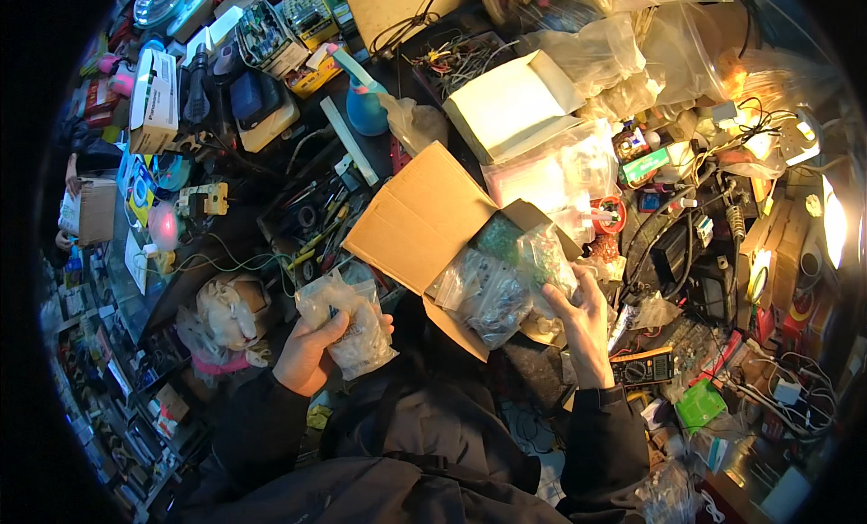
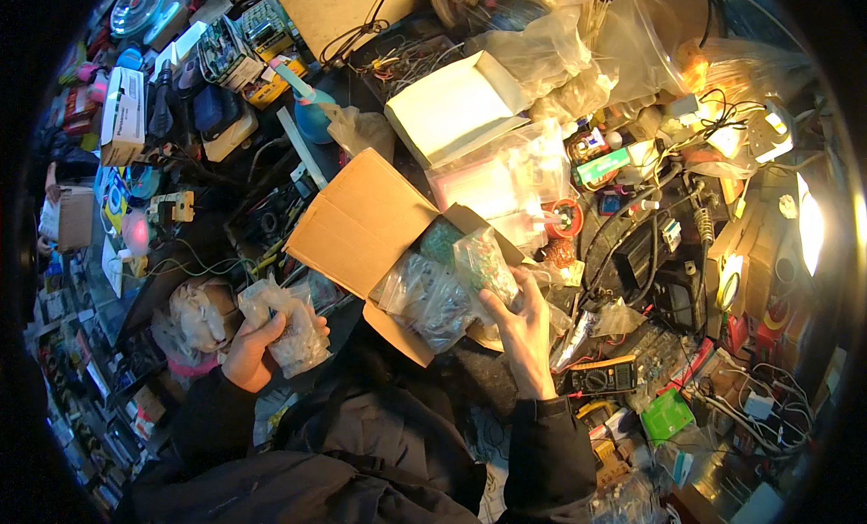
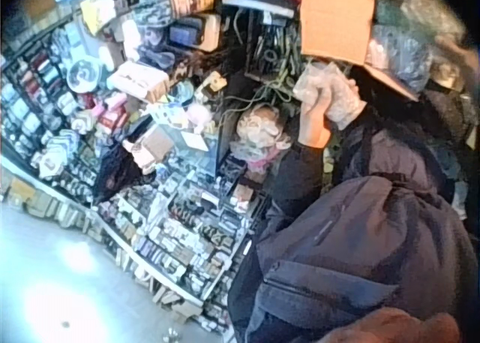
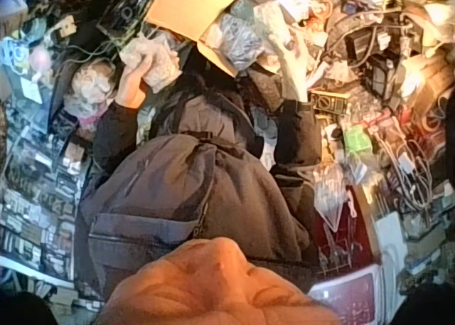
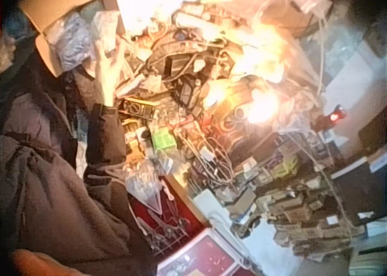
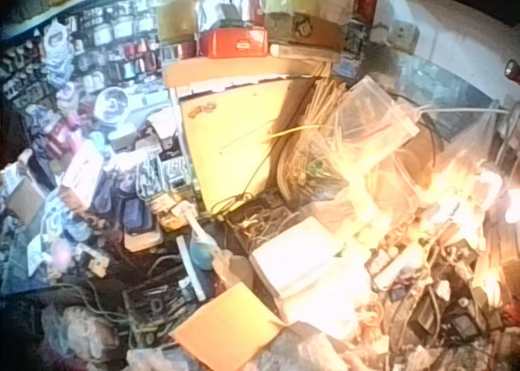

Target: The person sorts through small electronic components and packaging on a cluttered workbench. They open a pink box, remove bubble-wrapped items, and place them into a clear plastic bag. The person then retrieves a white plastic tray from a shelf and returns to the workbench to continue handling the components.

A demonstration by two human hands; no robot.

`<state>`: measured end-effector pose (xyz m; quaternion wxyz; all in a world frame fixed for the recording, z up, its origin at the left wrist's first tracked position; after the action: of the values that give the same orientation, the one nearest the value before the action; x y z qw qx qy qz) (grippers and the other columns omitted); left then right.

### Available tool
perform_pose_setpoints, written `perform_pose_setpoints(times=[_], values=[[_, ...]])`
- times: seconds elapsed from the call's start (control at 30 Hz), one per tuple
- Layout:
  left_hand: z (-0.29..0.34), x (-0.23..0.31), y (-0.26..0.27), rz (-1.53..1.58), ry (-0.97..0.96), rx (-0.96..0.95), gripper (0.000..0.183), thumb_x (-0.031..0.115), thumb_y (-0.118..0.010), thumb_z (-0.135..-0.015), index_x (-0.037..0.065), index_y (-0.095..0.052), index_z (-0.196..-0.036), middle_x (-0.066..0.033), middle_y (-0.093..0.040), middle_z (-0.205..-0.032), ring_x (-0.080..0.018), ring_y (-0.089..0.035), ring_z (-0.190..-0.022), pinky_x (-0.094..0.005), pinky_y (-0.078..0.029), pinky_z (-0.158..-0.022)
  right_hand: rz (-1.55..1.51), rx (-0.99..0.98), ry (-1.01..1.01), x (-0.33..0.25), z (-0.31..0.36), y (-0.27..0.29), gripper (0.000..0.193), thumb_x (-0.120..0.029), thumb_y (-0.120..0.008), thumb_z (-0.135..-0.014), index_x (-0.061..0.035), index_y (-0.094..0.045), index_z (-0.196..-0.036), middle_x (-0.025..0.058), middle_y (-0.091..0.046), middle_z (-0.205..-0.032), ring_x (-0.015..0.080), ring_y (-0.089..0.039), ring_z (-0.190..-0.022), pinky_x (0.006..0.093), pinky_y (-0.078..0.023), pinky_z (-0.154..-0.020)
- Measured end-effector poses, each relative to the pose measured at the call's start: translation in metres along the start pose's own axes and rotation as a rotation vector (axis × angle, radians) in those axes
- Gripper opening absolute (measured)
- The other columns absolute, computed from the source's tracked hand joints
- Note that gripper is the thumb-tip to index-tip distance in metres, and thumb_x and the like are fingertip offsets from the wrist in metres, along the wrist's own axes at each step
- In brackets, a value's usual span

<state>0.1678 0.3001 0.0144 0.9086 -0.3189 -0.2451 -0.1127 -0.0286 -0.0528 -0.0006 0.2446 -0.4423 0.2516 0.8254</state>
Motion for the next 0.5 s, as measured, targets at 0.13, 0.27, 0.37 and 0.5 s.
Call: perform_pose_setpoints(times=[0.13,0.27,0.37,0.5], values=[[0.000,-0.002,-0.001,-0.018,0.018,-0.049,0.058,0.035,-0.068,-0.119,0.003,-0.053,-0.166,-0.0245,-0.069,-0.159,-0.0402,-0.073,-0.140,-0.0571,-0.060,-0.119,-0.031,-0.101,-0.241,0.006,0.018,0.002,0.054,-0.024,-0.085,-0.107,0.0032,-0.066,-0.150,0.0130,-0.079,-0.136,0.0189,-0.074,-0.119,0.0332,-0.059,-0.100],[-0.001,-0.001,-0.009,-0.130,0.063,-0.142,0.063,0.036,-0.069,-0.119,0.004,-0.050,-0.170,-0.0246,-0.055,-0.175,-0.0410,-0.075,-0.135,-0.0565,-0.062,-0.113,0.189,-0.303,-0.244,0.004,0.037,-0.009,0.050,-0.021,-0.087,-0.105,0.0015,-0.070,-0.146,0.0097,-0.084,-0.121,0.0182,-0.078,-0.106,0.0337,-0.061,-0.096],[-0.001,-0.001,-0.022,-0.262,-0.001,-0.309,0.059,0.035,-0.070,-0.118,0.003,-0.059,-0.165,-0.0237,-0.054,-0.177,-0.0408,-0.076,-0.135,-0.0557,-0.062,-0.112,0.097,-0.401,-0.207,-0.008,0.052,-0.030,0.049,-0.012,-0.092,-0.100,0.0029,-0.072,-0.143,0.0093,-0.085,-0.118,0.0168,-0.079,-0.106,0.0347,-0.063,-0.096],[0.007,-0.009,-0.028,-0.365,-0.070,-0.367,0.030,0.017,-0.075,-0.116,-0.001,-0.080,-0.139,-0.0191,-0.069,-0.161,-0.0296,-0.070,-0.141,-0.0450,-0.051,-0.123,0.174,-0.574,0.087,-0.036,0.070,-0.062,0.054,-0.020,-0.097,-0.096,0.0028,-0.077,-0.141,0.0139,-0.085,-0.123,0.0186,-0.078,-0.108,0.0353,-0.062,-0.096]])
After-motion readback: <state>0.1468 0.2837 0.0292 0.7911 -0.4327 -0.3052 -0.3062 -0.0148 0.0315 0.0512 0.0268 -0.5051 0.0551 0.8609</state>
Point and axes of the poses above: each hand's wrist, its own z-axis away from the middle knuckle, its own y-axis out of the back of the hand, x = y × z, the point moved 3 cm from there along -z, towards the middle knuckle
